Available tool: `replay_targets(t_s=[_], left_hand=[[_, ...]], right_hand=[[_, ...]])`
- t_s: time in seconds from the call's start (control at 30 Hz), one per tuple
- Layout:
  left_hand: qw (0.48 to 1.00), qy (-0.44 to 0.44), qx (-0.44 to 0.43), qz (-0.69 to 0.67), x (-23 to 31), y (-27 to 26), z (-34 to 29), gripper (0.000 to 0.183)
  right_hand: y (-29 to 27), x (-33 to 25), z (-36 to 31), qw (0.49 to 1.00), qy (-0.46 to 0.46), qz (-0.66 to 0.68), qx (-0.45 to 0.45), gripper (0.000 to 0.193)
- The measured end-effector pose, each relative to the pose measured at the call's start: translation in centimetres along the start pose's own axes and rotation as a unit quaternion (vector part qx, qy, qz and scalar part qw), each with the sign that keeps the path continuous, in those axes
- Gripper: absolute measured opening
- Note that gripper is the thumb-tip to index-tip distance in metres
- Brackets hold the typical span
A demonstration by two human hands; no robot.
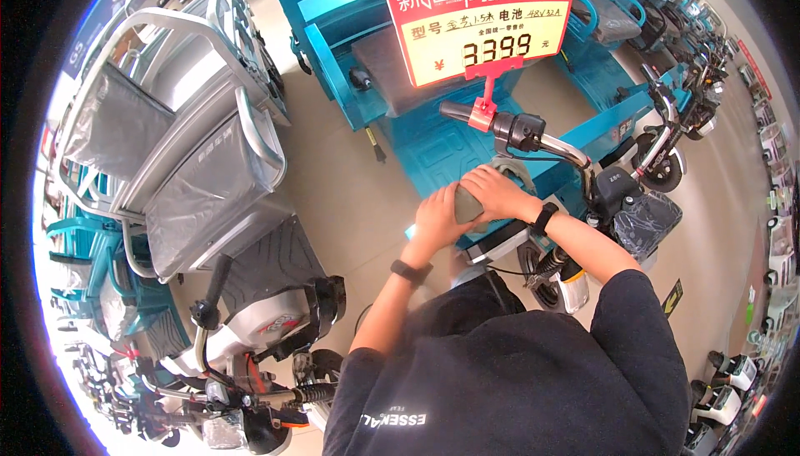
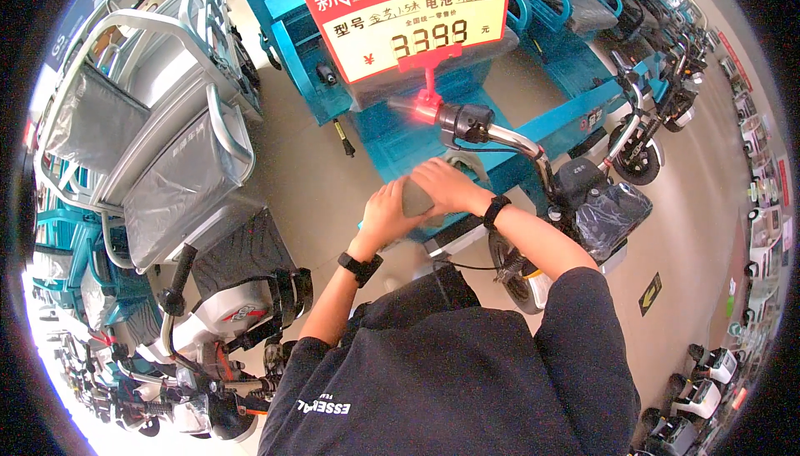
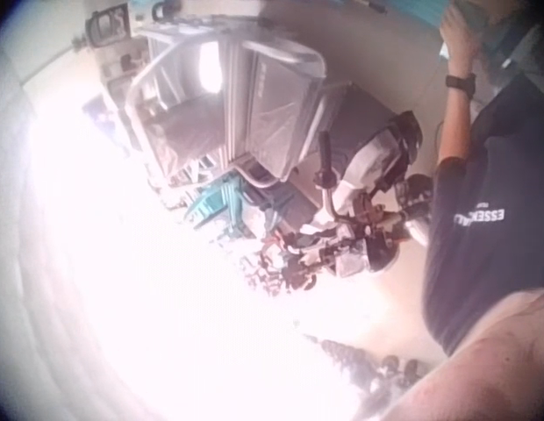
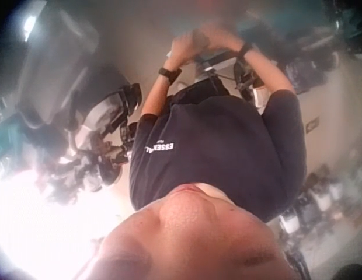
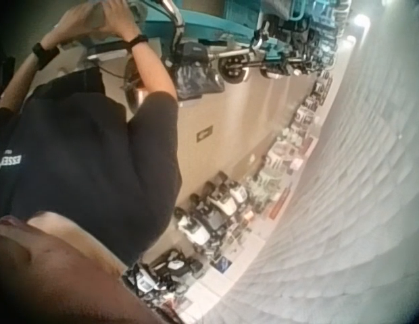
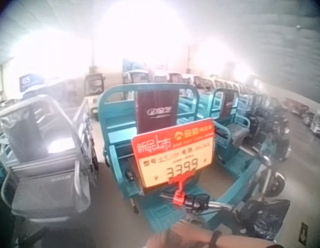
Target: Wiping down electric trikes and scooters in a showroom with a cloth.
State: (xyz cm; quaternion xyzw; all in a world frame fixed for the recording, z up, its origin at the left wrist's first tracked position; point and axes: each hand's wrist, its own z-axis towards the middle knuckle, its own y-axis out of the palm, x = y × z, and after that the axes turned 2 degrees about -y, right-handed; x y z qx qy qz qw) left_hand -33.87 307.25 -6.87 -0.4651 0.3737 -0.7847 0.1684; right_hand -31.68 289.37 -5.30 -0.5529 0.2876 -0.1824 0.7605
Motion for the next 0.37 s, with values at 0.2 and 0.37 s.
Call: replay_targets(t_s=[0.2, 0.37], left_hand=[[0.999, 0.007, 0.034, 0.012, 0.1, 0.5, -0.7, 0.070], [0.989, 0.034, 0.123, 0.068, 0.2, 1.4, -2.0, 0.075]], right_hand=[[-0.2, -0.5, -0.4, 0.999, 0.024, -0.025, -0.023, 0.069], [0.5, -2.0, -0.9, 0.996, 0.065, -0.058, 0.028, 0.076]])
